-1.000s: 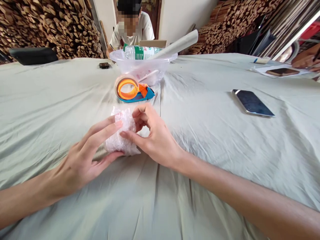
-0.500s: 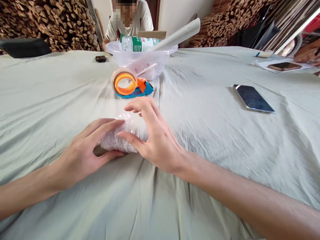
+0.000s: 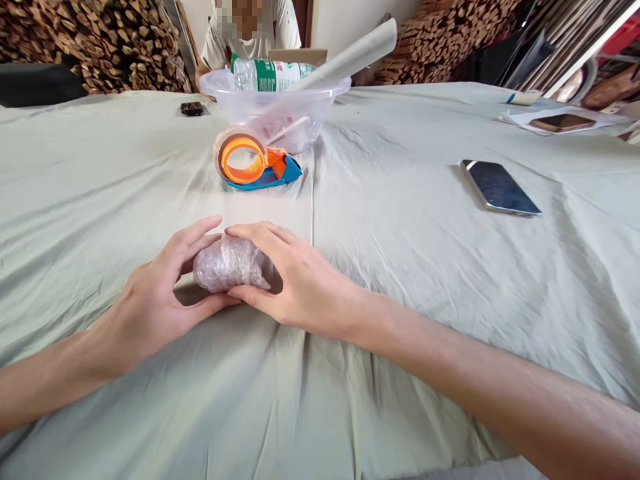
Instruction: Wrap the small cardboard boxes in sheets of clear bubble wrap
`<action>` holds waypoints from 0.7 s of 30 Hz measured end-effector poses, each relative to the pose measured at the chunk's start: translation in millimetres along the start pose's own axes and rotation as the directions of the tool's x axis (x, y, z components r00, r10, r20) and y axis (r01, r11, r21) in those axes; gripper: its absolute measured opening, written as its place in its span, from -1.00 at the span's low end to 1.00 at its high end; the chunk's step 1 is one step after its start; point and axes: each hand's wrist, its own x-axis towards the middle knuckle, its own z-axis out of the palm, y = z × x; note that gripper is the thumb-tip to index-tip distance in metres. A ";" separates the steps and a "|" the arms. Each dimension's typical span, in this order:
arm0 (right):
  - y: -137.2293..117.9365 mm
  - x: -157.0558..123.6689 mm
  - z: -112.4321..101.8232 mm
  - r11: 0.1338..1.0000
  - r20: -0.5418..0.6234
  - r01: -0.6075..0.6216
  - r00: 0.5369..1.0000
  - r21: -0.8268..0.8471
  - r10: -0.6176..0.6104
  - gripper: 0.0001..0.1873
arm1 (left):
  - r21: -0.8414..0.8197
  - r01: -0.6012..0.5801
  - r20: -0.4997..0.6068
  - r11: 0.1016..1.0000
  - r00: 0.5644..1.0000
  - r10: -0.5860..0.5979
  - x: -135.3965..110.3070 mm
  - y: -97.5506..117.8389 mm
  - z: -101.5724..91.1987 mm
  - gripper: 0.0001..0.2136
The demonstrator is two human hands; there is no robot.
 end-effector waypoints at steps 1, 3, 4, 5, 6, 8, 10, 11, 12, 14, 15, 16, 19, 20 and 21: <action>0.3 -0.4 0.0 1.000 0.005 -0.028 1.000 0.010 0.028 -0.38 | -0.003 0.002 0.004 1.000 1.000 -0.002 -0.1 0.4 -0.3 -0.25; 0.7 -0.7 -0.6 0.999 0.012 -0.047 0.999 0.025 0.047 -0.37 | 0.031 -0.007 -0.003 1.000 1.000 0.007 -0.2 1.7 -0.5 -0.30; 0.9 -0.6 -1.1 0.998 0.014 -0.047 0.999 0.030 0.047 -0.37 | 0.054 -0.016 -0.009 0.998 1.000 0.017 -0.1 2.4 -0.5 -0.34; 1.1 -0.4 -1.6 0.998 0.015 -0.044 0.999 0.035 0.044 -0.37 | 0.073 -0.024 -0.015 0.997 1.000 0.025 0.0 2.9 -0.4 -0.37; 1.4 0.0 -2.0 0.998 0.014 -0.044 0.999 0.042 0.043 -0.37 | 0.085 -0.029 -0.019 0.996 0.999 0.030 0.1 3.3 -0.3 -0.40; 2.6 0.7 -2.3 0.997 0.015 -0.050 0.999 0.064 0.049 -0.37 | 0.093 -0.037 -0.007 0.995 0.999 0.038 0.6 3.6 -0.6 -0.42; 5.2 1.1 -1.5 0.995 0.010 -0.044 0.999 0.087 0.043 -0.37 | 0.105 -0.026 0.028 0.994 0.999 0.024 1.3 3.9 -1.7 -0.39; 6.9 1.3 -0.5 0.995 -0.001 -0.024 1.000 0.093 0.025 -0.37 | 0.113 -0.015 0.047 0.994 0.999 0.010 1.7 4.2 -2.6 -0.37; 8.7 1.5 0.7 0.996 -0.017 0.010 1.000 0.089 -0.009 -0.38 | 0.120 -0.004 0.059 0.993 0.998 -0.003 2.1 4.4 -3.7 -0.37; 12.0 2.4 3.3 0.992 -0.044 0.123 0.991 0.022 -0.122 -0.49 | 0.132 -0.014 0.054 0.991 0.999 0.007 2.6 4.5 -6.3 -0.38; 13.1 3.2 4.6 0.979 -0.050 0.196 0.979 -0.049 -0.198 -0.56 | 0.134 -0.049 0.037 0.990 0.998 0.044 2.6 4.2 -7.7 -0.38; 13.4 4.2 5.5 0.956 -0.046 0.262 0.962 -0.132 -0.270 -0.62 | 0.137 -0.095 0.015 0.986 0.995 0.094 2.5 3.8 -8.9 -0.39; 8.7 6.3 4.3 0.875 0.015 0.377 0.920 -0.305 -0.391 -0.68 | 0.170 -0.174 -0.056 0.970 0.981 0.186 1.8 2.6 -11.3 -0.49; 5.5 6.4 2.2 0.874 0.036 0.384 0.919 -0.297 -0.392 -0.70 | 0.187 -0.166 -0.076 0.968 0.980 0.183 1.7 2.8 -11.7 -0.54; 1.8 6.2 -1.0 0.893 0.044 0.374 0.926 -0.251 -0.375 -0.74 | 0.201 -0.155 -0.085 0.967 0.981 0.175 1.8 3.4 -12.0 -0.59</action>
